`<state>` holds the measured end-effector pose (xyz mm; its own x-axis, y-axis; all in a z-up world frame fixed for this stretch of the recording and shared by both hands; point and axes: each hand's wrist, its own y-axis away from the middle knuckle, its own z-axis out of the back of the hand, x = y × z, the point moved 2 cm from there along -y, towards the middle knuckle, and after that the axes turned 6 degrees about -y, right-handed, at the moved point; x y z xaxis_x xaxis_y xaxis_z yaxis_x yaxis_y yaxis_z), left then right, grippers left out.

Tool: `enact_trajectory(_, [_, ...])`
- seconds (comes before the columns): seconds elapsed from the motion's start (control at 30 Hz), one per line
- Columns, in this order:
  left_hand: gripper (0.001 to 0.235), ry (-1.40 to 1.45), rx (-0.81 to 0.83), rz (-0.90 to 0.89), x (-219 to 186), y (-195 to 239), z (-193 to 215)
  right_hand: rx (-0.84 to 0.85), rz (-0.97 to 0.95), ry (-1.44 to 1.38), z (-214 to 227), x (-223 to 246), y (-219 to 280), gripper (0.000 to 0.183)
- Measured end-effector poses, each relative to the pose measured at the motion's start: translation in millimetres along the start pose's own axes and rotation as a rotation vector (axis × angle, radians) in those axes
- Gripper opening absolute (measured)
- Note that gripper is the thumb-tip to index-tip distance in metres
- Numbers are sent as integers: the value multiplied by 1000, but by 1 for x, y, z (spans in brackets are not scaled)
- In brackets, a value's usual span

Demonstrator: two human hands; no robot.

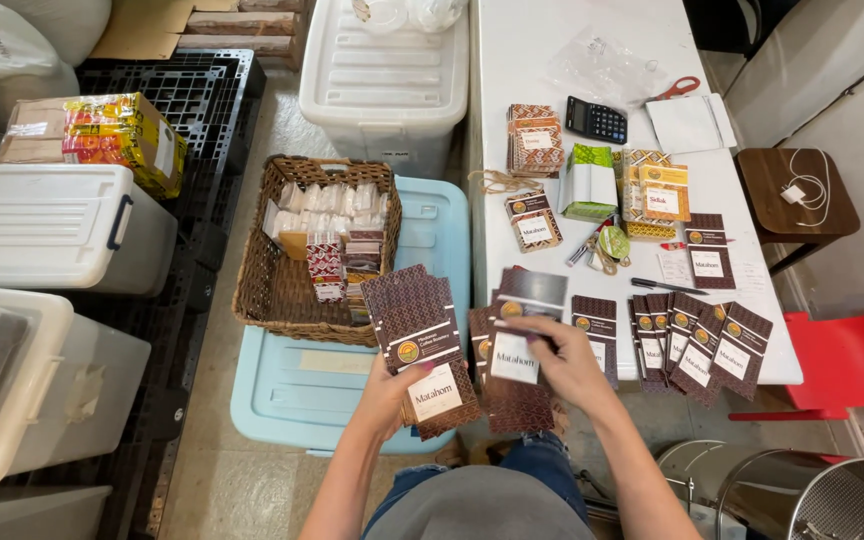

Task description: The person picks up several bags of coffee from a table and places them together with others on the same surface, then writes on a piece of paper.

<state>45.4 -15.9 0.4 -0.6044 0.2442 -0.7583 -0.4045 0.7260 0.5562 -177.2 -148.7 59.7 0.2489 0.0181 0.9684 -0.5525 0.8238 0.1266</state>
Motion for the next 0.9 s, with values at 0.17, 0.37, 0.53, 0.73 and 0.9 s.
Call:
enact_trajectory(0.17, [46,-107,123,-142,14,-15,-13,6,67,51,-28,39,7,28])
enact_trajectory(0.37, [39,-113,140,-162,-11,13,-36,-75,135,-44,-44,-18,-10,11])
enact_trajectory(0.53, [57,-16,25,115,-8,4,-9,17,-107,-239,-20,-6,-12,12])
enact_trajectory(0.73, [45,-39,176,-59,-15,12,-9,-131,131,97,4,12,-6,81])
enact_trajectory(0.9, [46,-242,293,-132,-9,15,-28,-44,-147,-9,-26,13,1,32])
